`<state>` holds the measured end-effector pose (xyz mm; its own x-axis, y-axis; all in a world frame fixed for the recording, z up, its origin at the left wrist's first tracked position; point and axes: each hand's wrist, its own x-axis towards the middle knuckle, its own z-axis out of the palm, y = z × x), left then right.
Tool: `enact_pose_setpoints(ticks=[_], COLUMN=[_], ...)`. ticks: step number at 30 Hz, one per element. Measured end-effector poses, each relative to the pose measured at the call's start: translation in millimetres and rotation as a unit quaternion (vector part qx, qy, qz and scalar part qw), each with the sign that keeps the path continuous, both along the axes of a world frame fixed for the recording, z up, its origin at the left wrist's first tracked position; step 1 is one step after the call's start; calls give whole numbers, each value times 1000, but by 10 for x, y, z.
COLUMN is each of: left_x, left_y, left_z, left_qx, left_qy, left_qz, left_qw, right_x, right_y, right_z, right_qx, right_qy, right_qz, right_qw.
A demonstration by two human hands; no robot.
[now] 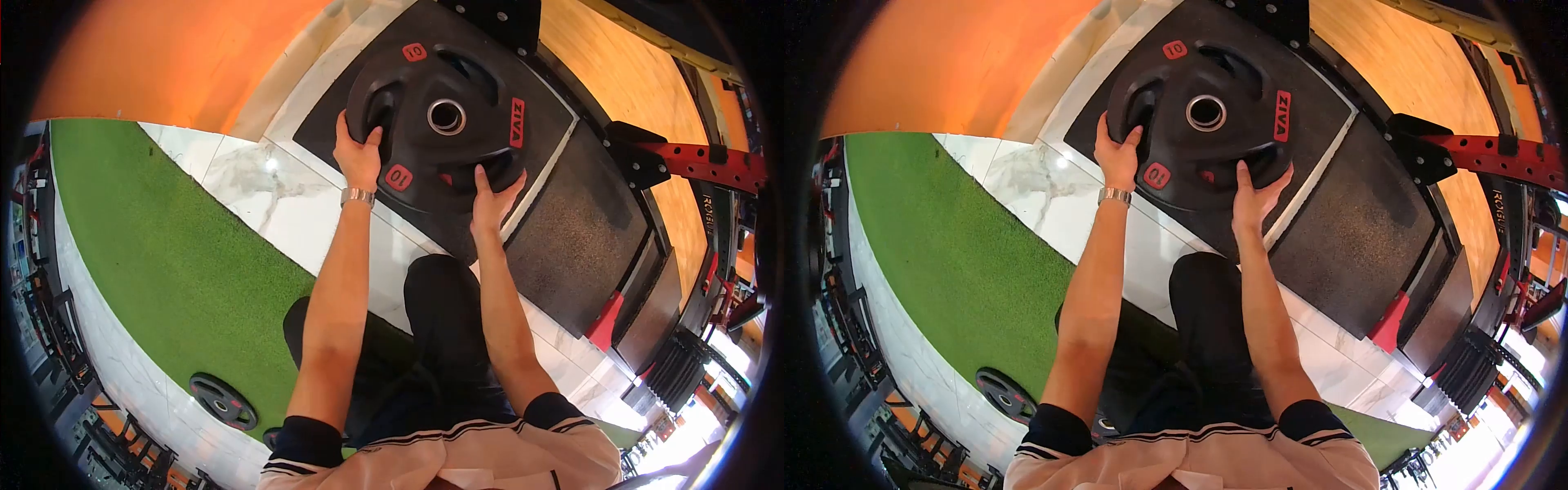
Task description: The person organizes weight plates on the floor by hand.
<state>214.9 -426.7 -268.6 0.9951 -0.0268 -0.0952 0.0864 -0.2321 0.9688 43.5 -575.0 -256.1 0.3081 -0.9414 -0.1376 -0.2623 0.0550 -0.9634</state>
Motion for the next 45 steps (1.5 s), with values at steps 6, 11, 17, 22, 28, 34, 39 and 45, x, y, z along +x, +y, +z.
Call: enact_pose_setpoints(ticks=[6,11,17,22,28,34,39,45], left_x=[-229,-191,-166,-108,-178,-233,-189,-188], left_y=[-228,-176,-76,-69,-126,-180,-131,-147], left_z=[16,140,183,-72,16,33,22,143], left_qx=[-6,-5,-73,-74,-88,-108,50,56], left_qy=[6,58,84,23,31,18,-40,-30], left_qz=[100,68,35,53,93,116,78,92], left_qw=[995,996,993,996,991,987,995,994], right_x=[128,197,100,123,146,168,205,151], right_y=[-526,-547,-434,-307,-393,-498,-390,-415], right_z=[9,11,-191,18,-6,-31,20,-129], right_qx=[-15,3,15,8,-33,-87,-54,-10], right_qy=[61,60,-16,32,121,157,119,-11], right_qz=[63,58,33,23,31,51,11,23], right_qw=[996,997,999,999,992,982,991,1000])
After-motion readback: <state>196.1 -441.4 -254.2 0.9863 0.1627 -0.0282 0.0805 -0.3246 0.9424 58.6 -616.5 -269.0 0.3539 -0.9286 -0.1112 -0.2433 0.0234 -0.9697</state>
